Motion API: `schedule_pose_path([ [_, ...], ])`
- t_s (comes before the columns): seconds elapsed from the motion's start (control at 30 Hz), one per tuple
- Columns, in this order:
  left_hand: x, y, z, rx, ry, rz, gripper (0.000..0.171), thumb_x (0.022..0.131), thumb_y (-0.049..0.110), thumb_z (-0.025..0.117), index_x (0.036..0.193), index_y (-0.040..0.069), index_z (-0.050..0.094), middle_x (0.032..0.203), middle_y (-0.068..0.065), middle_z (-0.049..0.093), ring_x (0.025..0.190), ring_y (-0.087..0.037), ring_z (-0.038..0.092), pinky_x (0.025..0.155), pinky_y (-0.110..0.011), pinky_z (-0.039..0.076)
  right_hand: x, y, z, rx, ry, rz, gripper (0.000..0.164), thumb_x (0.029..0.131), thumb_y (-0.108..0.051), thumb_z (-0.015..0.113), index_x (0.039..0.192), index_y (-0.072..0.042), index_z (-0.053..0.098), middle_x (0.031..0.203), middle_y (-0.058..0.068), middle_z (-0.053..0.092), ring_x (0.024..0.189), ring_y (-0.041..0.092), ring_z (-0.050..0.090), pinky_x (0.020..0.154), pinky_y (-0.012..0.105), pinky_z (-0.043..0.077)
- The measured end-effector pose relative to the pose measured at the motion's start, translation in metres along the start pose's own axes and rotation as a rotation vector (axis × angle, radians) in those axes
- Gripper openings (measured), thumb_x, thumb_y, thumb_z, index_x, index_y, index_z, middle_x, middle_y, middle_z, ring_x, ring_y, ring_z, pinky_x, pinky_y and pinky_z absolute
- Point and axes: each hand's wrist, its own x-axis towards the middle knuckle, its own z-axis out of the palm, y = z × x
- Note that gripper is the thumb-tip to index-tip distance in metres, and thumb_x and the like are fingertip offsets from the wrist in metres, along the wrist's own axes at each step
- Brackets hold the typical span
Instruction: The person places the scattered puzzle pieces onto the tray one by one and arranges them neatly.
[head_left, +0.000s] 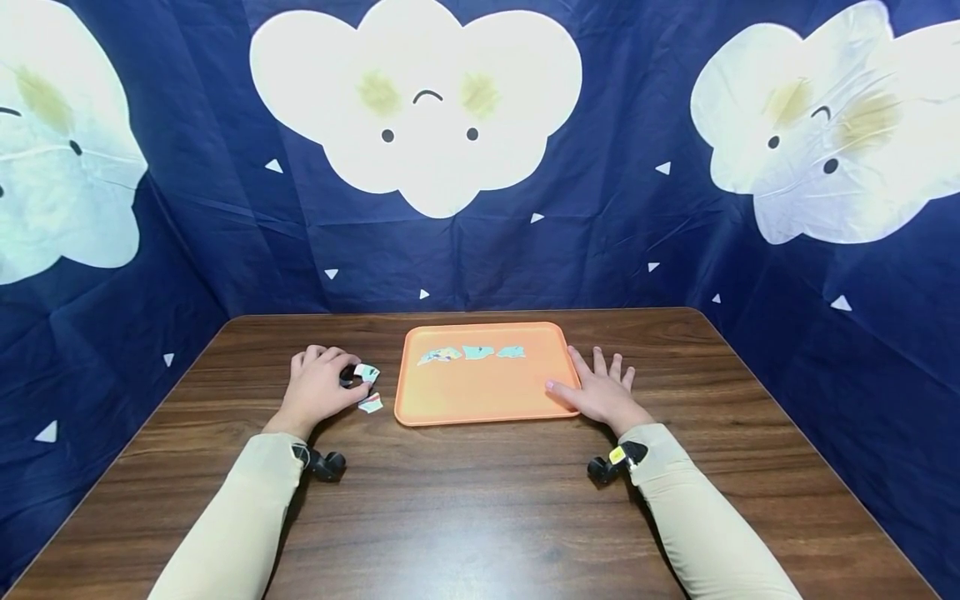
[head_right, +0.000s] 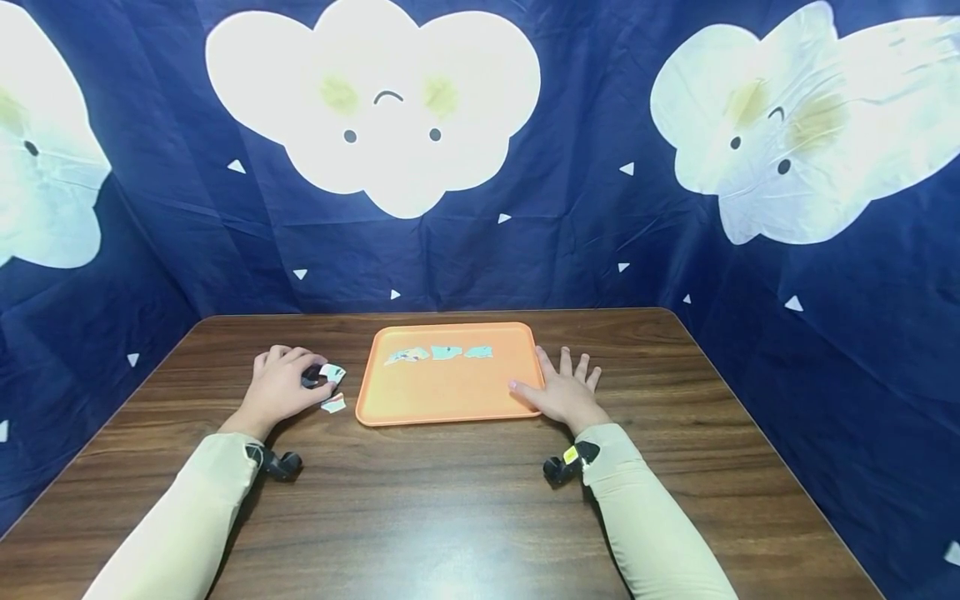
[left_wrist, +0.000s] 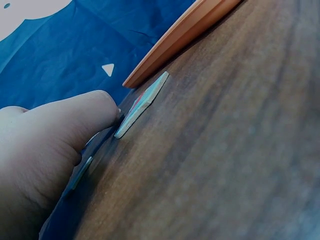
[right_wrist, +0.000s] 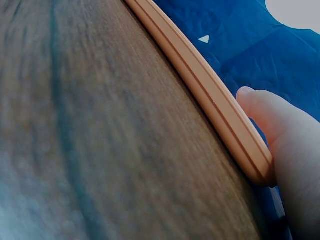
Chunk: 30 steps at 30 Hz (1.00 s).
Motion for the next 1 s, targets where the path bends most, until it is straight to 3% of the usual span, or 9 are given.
schedule_pose_path([
  [0.13, 0.0, -0.001, 0.0, -0.012, 0.008, -0.008, 0.05, 0.079, 0.047, 0.075, 0.111, 0.009, 0.073, 0.118, -0.014, 0.065, 0.113, -0.039, 0.044, 0.1, -0.063, 0.023, 0.0, 0.001, 0.001, 0.001, -0.002, 0.003, 0.102, 0.086, -0.085, 0.04, 0.164, -0.025, 0.01, 0.165, 0.029, -0.002, 0.145, 0.059, -0.016, 0.106, 0.076, -0.015],
  [0.3, 0.001, 0.002, 0.0, -0.028, 0.065, -0.013, 0.049, 0.077, 0.045, 0.076, 0.109, 0.008, 0.072, 0.114, -0.014, 0.066, 0.112, -0.039, 0.044, 0.1, -0.063, 0.023, 0.001, 0.001, 0.002, 0.004, 0.01, -0.005, 0.103, 0.086, -0.085, 0.04, 0.164, -0.025, 0.011, 0.165, 0.029, -0.002, 0.145, 0.058, -0.016, 0.107, 0.075, -0.015],
  [0.53, 0.01, 0.022, -0.004, -0.059, 0.164, 0.025, 0.049, 0.077, 0.045, 0.075, 0.11, 0.009, 0.072, 0.113, -0.011, 0.067, 0.115, -0.039, 0.043, 0.101, -0.062, 0.023, -0.003, 0.003, 0.001, -0.014, 0.043, -0.044, 0.103, 0.086, -0.083, 0.044, 0.163, -0.021, 0.017, 0.165, 0.029, 0.006, 0.146, 0.059, -0.008, 0.109, 0.075, -0.009],
  [1.0, 0.028, 0.051, -0.001, -0.088, 0.146, 0.043, 0.05, 0.077, 0.048, 0.077, 0.109, 0.011, 0.073, 0.114, -0.008, 0.068, 0.115, -0.037, 0.044, 0.102, -0.059, 0.024, -0.008, 0.011, 0.002, -0.049, 0.048, -0.107, 0.111, 0.082, -0.086, 0.048, 0.163, -0.018, 0.017, 0.165, 0.027, 0.01, 0.149, 0.055, -0.002, 0.111, 0.075, -0.006],
])
